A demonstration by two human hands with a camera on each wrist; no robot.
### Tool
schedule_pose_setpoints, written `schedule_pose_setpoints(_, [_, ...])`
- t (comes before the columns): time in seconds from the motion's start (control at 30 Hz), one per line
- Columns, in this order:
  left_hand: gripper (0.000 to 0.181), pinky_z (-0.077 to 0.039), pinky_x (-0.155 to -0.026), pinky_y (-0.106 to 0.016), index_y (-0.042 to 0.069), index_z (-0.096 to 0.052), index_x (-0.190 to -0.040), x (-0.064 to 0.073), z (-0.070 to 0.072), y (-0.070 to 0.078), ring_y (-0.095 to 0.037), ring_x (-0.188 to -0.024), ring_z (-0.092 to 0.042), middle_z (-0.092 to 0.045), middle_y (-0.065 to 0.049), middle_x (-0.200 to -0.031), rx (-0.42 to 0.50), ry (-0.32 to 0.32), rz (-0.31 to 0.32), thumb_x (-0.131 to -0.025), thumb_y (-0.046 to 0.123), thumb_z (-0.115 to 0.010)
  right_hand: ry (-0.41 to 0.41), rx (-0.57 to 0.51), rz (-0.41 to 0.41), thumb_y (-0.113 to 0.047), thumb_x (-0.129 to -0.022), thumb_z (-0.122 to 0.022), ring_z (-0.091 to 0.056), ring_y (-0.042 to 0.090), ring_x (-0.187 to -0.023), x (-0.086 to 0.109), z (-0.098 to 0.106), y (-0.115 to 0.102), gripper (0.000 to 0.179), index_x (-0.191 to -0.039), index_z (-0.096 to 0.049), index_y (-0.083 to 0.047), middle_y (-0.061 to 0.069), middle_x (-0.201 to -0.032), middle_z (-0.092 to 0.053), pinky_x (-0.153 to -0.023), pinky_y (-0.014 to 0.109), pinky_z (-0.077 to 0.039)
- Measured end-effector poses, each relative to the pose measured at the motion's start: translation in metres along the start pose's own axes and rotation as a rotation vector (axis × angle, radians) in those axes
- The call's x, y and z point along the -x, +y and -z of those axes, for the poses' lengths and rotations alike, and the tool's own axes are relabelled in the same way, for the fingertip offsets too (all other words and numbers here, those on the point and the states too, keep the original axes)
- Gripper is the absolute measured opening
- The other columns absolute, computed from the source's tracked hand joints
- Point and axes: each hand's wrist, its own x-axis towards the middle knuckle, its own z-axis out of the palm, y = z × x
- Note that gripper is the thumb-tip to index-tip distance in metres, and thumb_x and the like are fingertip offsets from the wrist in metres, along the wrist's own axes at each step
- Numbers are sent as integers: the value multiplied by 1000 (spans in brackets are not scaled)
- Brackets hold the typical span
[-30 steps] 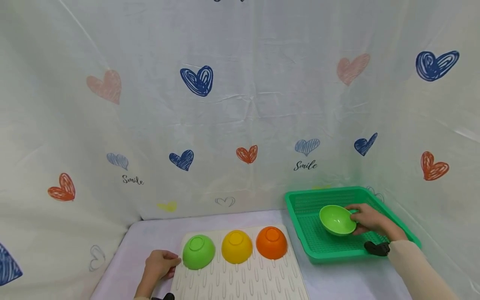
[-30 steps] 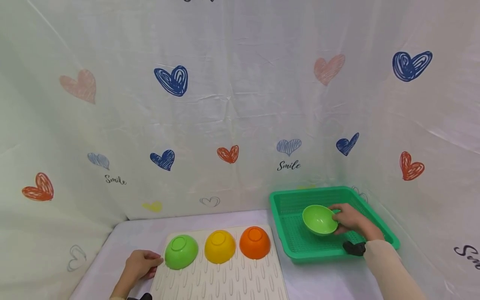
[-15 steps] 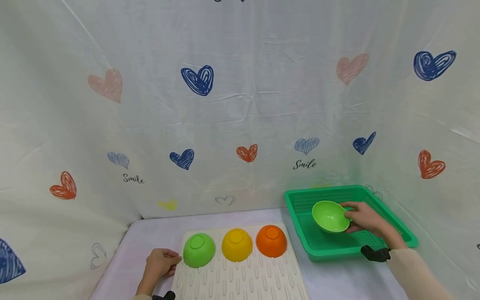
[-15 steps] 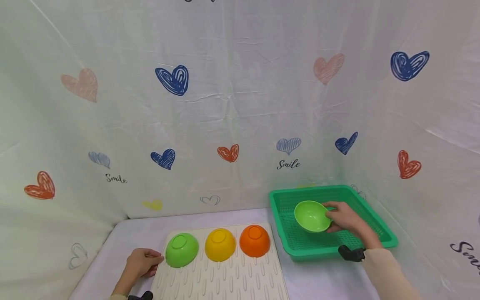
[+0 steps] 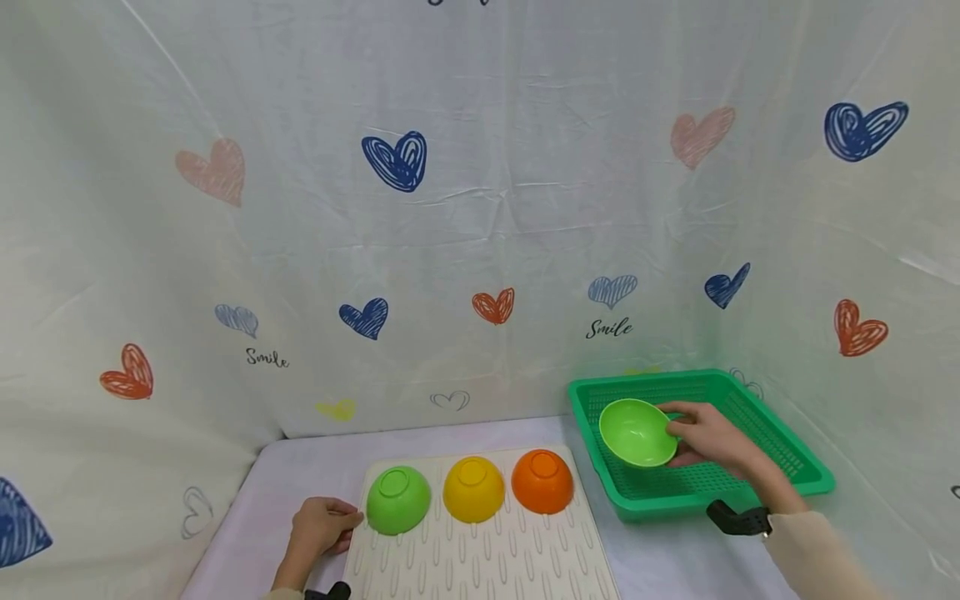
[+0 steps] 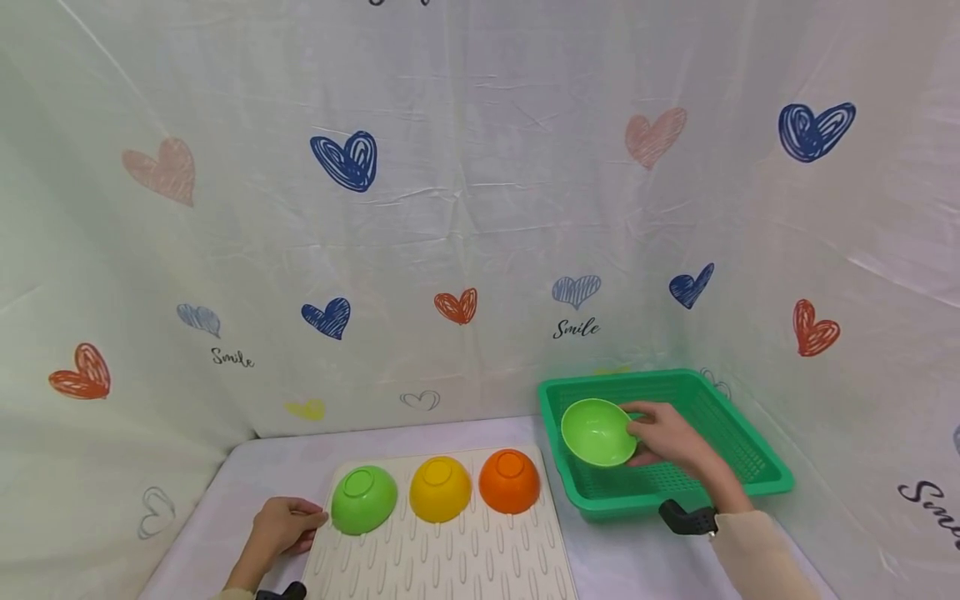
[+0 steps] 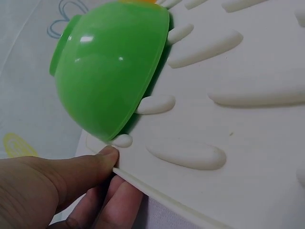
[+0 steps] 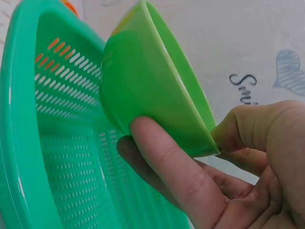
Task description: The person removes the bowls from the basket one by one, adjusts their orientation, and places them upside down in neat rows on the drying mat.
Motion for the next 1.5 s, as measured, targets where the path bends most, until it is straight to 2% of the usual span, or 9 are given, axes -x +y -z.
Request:
schedule_pose_setpoints(0.27, [15,-55,-48,-27,-4,-70,-85,0,-2,0,-12,-53,-62,-66,-4,-65,2,9,0,-78,9,-75,4,-24,34,-14,-98,-49,-71,33,-82,7,-24,-15,55,-147,-31,3,26,-115,-62,-72,50,-59])
schedule_pose_setpoints(0.43, [15,-55,-48,-27,-4,-71,-86,-2,-2,-3,-11,-54,-61,-65,-4,-65,-1,5,10,-78,9,-75,13,-65,60,-14,-98,-50,-70,32,-83,13,-45,-23,52,-146,-35,1,25,-114,-62,-72,51,-59])
schedule_pose_setpoints(0.7, [16,-55,-49,-27,-3,-72,-87,-4,-1,-4,-11,-55,-61,-65,-4,-64,-5,9,15,-79,11,-76,-26,-114,100,-13,-96,-55,-69,33,-80,19,-83,-34,50,-142,-42,0,22,-111,-63,-68,50,-59])
schedule_pose_setpoints(1.03, [18,-56,-50,-27,-4,-72,-88,-1,-2,-6,-11,-55,-62,-65,-5,-63,16,7,23,-79,10,-76,-61,-160,97,-14,-94,-57,-69,30,-77,25,-124,-31,50,-141,-45,-1,19,-109,-63,-67,49,-59])
schedule_pose_setpoints(1.2, [16,-56,-50,-28,-3,-74,-86,-1,-3,-10,-11,-53,-63,-66,-3,-62,35,19,38,-77,10,-77,-80,-201,118,-12,-94,-57,-69,29,-76,26,-144,-32,52,-141,-42,3,19,-110,-63,-66,49,-59])
schedule_pose_setpoints(1.5, [18,-56,-50,-27,-2,-74,-86,-3,-3,-12,-11,-54,-63,-66,-2,-64,50,19,13,-77,13,-78,-116,-311,108,-11,-93,-57,-70,31,-75,26,-183,-25,51,-140,-44,3,17,-108,-65,-66,48,-59])
